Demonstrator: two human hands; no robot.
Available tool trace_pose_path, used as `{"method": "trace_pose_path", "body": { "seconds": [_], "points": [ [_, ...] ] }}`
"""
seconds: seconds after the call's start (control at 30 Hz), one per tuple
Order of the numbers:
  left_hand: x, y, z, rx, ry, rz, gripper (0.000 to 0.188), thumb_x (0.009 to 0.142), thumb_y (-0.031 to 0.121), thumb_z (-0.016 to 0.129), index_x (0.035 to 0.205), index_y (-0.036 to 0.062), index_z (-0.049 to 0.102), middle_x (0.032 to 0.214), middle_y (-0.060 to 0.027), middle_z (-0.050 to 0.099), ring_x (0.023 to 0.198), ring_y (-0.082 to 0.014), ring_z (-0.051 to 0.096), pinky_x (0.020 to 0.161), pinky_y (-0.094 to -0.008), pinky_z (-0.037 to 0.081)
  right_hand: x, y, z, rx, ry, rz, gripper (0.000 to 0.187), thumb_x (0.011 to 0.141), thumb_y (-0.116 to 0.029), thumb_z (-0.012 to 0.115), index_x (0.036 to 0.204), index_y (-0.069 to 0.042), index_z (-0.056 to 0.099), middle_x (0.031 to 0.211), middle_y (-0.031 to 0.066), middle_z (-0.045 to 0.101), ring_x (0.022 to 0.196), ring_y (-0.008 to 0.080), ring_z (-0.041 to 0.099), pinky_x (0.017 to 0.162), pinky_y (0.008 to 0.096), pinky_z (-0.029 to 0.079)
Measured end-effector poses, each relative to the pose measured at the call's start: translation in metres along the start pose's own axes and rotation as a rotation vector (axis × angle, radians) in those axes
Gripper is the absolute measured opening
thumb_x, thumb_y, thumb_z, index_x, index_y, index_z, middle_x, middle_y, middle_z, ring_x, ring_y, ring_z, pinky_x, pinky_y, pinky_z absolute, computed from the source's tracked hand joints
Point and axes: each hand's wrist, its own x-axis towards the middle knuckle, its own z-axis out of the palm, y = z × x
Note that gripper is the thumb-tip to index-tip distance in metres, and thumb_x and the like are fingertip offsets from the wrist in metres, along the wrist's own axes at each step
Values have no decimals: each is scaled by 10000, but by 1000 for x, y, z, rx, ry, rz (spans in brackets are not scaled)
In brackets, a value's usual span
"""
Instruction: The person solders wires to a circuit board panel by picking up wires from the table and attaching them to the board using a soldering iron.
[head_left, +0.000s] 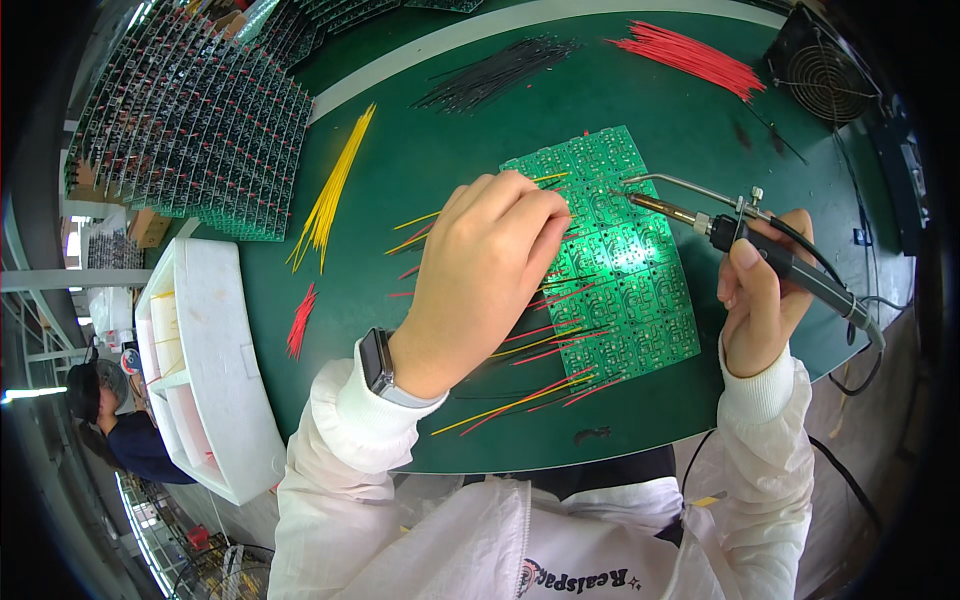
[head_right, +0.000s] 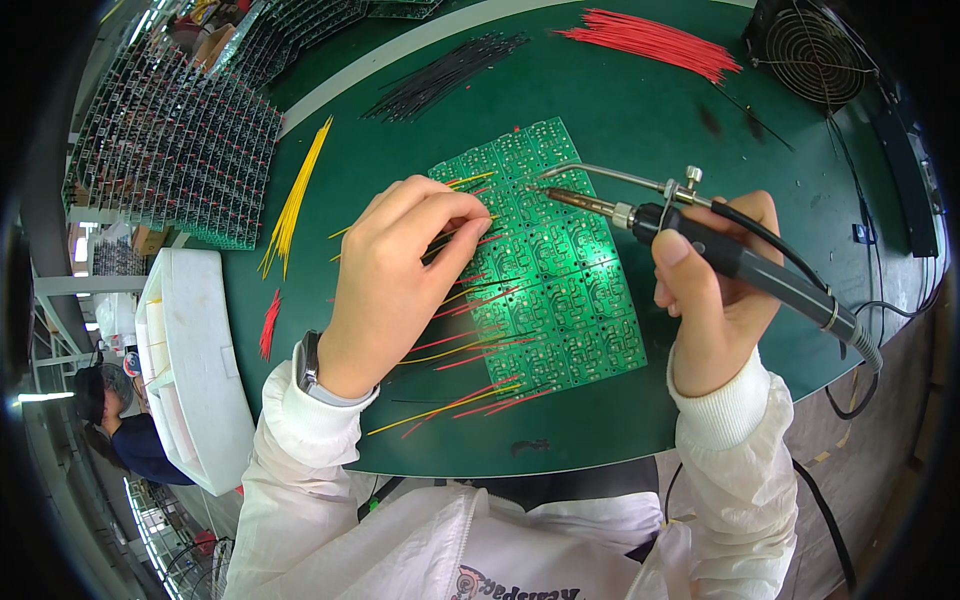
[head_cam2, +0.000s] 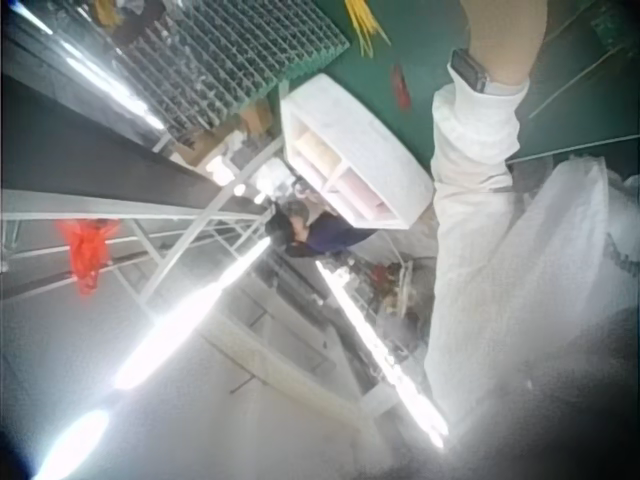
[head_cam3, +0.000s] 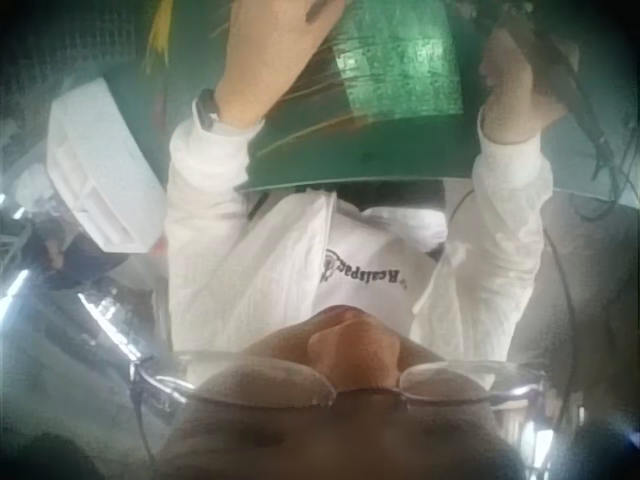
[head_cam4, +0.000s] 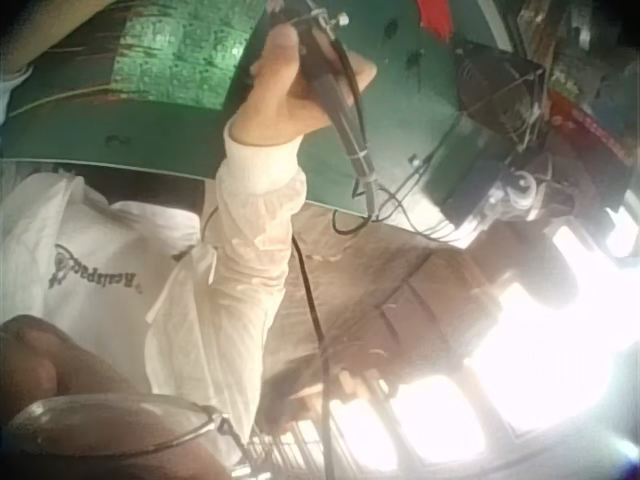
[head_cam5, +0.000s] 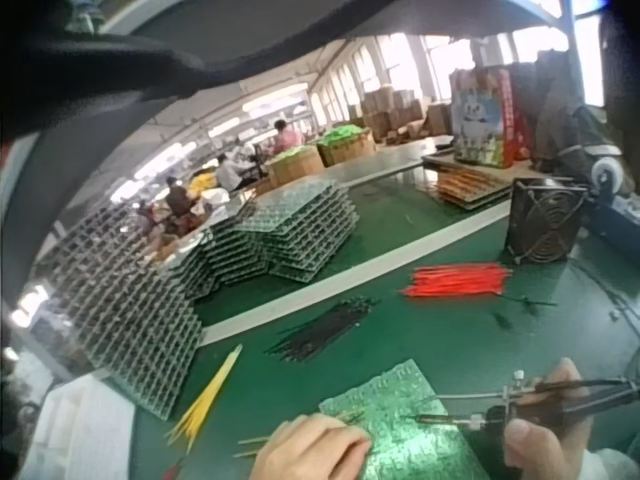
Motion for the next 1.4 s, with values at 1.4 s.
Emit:
{"method": "trace_pose_path", "body": {
  "seconds": [1.4],
  "points": [
    [-3, 0, 9, 117, 58, 166, 119, 680, -1, 681, 787, 9, 629, 754, -66, 567, 682, -212, 551, 593, -305, 445, -6, 5, -2, -70, -195, 22, 247, 756, -59, 652, 850, -3, 430, 746, 24, 489, 662, 45, 435, 605, 183, 382]
  ]
}}
